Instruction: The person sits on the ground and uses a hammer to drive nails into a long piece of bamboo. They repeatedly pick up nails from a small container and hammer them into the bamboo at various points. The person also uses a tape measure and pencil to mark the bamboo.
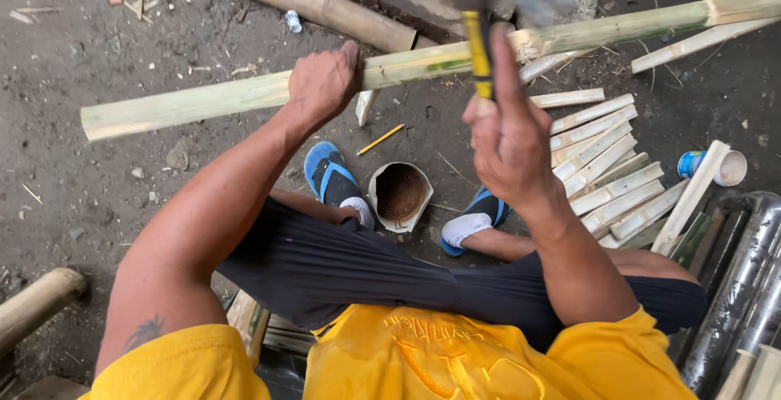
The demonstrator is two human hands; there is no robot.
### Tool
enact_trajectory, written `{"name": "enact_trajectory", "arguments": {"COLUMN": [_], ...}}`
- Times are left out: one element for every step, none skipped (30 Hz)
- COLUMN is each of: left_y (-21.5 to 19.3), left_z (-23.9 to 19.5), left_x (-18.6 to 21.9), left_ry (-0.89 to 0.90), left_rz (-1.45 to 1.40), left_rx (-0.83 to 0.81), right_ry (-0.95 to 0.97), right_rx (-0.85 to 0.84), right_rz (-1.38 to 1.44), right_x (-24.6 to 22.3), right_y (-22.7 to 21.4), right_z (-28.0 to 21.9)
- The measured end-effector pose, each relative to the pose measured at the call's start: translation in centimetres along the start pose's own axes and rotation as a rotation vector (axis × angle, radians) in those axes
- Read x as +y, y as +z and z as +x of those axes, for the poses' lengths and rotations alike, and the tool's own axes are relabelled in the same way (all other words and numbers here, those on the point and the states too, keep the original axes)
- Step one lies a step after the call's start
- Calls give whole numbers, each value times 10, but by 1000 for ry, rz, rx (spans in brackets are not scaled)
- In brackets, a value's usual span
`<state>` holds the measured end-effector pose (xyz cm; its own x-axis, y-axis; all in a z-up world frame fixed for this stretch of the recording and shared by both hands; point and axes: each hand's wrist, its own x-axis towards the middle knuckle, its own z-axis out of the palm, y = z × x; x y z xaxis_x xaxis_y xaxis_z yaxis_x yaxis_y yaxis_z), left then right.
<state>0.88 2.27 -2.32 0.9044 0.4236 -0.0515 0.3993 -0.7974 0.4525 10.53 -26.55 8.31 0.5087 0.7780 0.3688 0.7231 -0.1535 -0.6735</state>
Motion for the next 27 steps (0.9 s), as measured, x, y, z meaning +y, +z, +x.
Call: {"name": "enact_trajectory", "arguments": {"left_y": [1, 1, 1, 0, -2, -4, -7, -9, -6, -3, -2, -1, -1, -2, -2, -1, -2, -3, -6, -10, -7, -4, -2, -1, -3, -4, -9], "left_z": [2, 3, 3, 1, 2, 2, 3, 6, 2, 1, 1, 1, 4, 5, 4, 2, 3, -1, 0, 6, 0, -4, -3, -1, -2, -6, -4], "left_x": [-2, -3, -4, -4, -3, -2, 1, 2, 1, -1, -3, -3, -3, -3, -2, -1, 1, 3, 5, 5, 3, 0, -1, 1, -2, -2, -1], "left_ry": [10, 21, 15, 9, 11, 13, 16, 19, 22, 25, 31, 23, 17, 11, 2, -8, -8, -13, -8, -4, -5, -6, 1, 19, 30, 41, 56], "left_rz": [-2, -4, 3, 10, 17, 40, 64, 88, 63, 38, 19, 18, 19, 20, 27, 35, 45, 37, 33, 29, 31, 33, 37, 44, 55, 66, 73], "left_rx": [5, 11, -6, -23, -31, -36, -36, -36, -18, -1, 19, 11, 7, 3, -13, -29, -39, -35, -25, -16, -8, 1, 18, 12, 5, -2, 8], "right_ry": [-31, -50, -69, -89, -96, -104, -115, -28, 71, 171, 183, 194, 201, 10, -177, -363, -214, -66, 81, 57, 46, 35, -5, -45, -87, 15, 120], "right_rx": [78, -25, -128, -231, -219, -207, -193, -154, -138, -122, -18, 87, 196, 168, 139, 106, -47, -201, -346, -275, -231, -187, -135, -82, -33, -157, -260], "right_rz": [47, -52, -147, -242, -235, -227, -221, -159, -88, -18, 38, 94, 150, 72, -4, -81, -145, -206, -266, -243, -209, -175, -143, -112, -73, -127, -187], "right_x": [0, 3, 5, 5, 6, 4, 1, -3, -9, -16, -23, -29, -32, -32, -31, -27, -20, -13, -5, 1, 3, 5, 7, 9, 10, 12, 19], "right_y": [2, 9, 19, 27, 29, 29, 24, 17, 10, 4, -2, -4, -3, 1, 9, 18, 25, 29, 30, 30, 31, 33, 32, 32, 36, 37, 37], "right_z": [-2, 0, 4, 7, 12, 15, 19, 21, 16, 12, 8, 7, 10, 14, 16, 18, 20, 20, 24, 26, 16, 9, 6, 3, 2, 0, 1]}}
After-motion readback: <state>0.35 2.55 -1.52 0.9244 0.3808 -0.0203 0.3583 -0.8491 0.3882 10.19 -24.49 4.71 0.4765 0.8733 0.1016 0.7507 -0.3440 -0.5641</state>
